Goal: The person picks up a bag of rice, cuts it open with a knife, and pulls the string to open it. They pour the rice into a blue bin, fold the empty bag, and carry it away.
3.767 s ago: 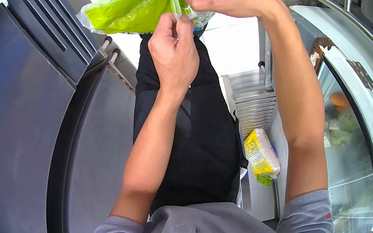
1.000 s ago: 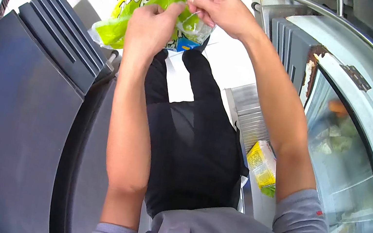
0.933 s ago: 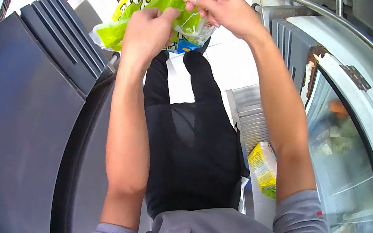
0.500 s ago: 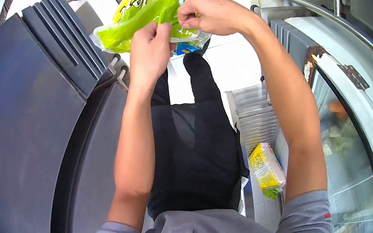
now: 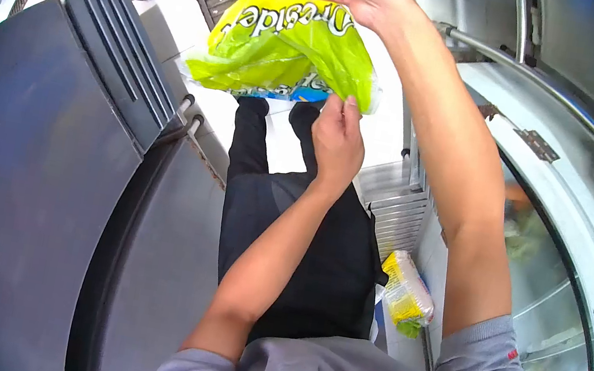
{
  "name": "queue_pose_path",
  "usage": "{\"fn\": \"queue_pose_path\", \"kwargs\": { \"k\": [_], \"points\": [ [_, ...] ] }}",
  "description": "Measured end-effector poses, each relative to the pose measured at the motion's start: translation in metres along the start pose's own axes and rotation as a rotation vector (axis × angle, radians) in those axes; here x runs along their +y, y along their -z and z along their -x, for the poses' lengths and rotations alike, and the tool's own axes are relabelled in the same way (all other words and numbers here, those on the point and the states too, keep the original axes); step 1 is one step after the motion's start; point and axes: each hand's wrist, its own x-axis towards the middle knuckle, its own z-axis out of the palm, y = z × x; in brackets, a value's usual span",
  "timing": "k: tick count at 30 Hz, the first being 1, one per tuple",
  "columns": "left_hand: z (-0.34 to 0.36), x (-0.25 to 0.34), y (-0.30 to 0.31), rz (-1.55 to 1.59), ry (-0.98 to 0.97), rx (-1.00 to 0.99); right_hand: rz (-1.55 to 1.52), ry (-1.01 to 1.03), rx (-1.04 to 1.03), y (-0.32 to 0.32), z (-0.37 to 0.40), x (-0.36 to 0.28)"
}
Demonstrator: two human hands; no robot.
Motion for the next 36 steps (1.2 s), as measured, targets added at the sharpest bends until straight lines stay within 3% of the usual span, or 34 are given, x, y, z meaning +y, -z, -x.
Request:
{"fn": "queue_pose_path", "kwargs": {
  "k": [1,3,5,7,8,9,11,13,15,16,18,22,24,26,28,29,31,32,33,35,36],
  "points": [
    [-0.001,0.002,0.000,-0.013,-0.019,-0.021,0.013,0.012,-0.008,-0.001,-0.016,-0.007],
    [-0.002,-0.002,0.008,-0.099,-0.061,-0.046,-0.620,-0.040,0.343,-0.012,-0.045,-0.030],
    [-0.004,-0.003,0.019,-0.186,-0.101,-0.071,-0.559,-0.008,0.315,-0.016,-0.050,-0.059],
    [-0.009,-0.001,0.040,-0.313,-0.189,-0.129,0.096,0.263,0.182,-0.026,-0.042,-0.072],
    [-0.015,0.006,0.051,-0.217,-0.234,-0.082,0.387,0.281,0.044,-0.030,-0.043,-0.061],
    [-0.027,0.021,0.070,-0.362,-0.536,0.021,0.679,0.293,-0.094,-0.032,-0.044,-0.042],
    [-0.056,0.043,0.101,-0.617,-0.717,0.156,0.990,0.232,-0.317,-0.032,-0.027,-0.026],
    [-0.087,0.062,0.115,-0.678,-0.761,0.241,1.004,0.258,-0.393,-0.019,-0.023,0.021],
    [-0.112,0.063,0.127,-1.004,-0.792,0.110,1.005,0.279,-0.467,-0.012,-0.015,0.047],
    [-0.115,0.055,0.137,-0.999,-0.787,0.105,0.937,0.162,-0.528,-0.012,-0.010,0.053],
    [-0.115,0.033,0.150,-1.189,-0.671,-0.284,0.863,-0.040,-0.654,-0.014,-0.001,0.054],
    [-0.076,-0.001,0.181,-1.119,-0.679,-0.208,0.889,0.050,-0.676,-0.018,0.009,0.060],
    [-0.075,-0.022,0.195,-1.094,-0.657,-0.076,0.978,-0.058,-0.649,-0.022,0.004,0.050],
    [-0.078,-0.032,0.201,-1.075,-0.674,-0.069,1.015,-0.125,-0.636,-0.021,0.006,0.054],
    [-0.080,-0.038,0.202,-1.049,-0.689,-0.054,0.897,0.114,-0.504,-0.017,0.008,0.052],
    [-0.079,-0.040,0.203,-1.043,-0.695,-0.048,0.895,0.110,-0.512,-0.016,0.010,0.050],
    [-0.080,-0.042,0.204,-1.041,-0.700,-0.034,0.620,-0.047,-0.448,-0.015,0.013,0.039],
    [-0.080,-0.043,0.203,-1.023,-0.706,-0.026,0.511,-0.258,-0.431,-0.019,0.015,0.027],
    [-0.079,-0.044,0.203,-1.006,-0.713,-0.018,0.509,-0.255,-0.438,-0.024,0.014,0.028],
    [-0.078,-0.042,0.203,-1.009,-0.706,-0.008,-0.172,-0.248,-0.283,-0.041,0.015,0.022],
    [-0.078,-0.042,0.202,-1.000,-0.698,-0.004,-0.364,-0.292,-0.182,-0.050,0.017,0.020]
  ]
}}
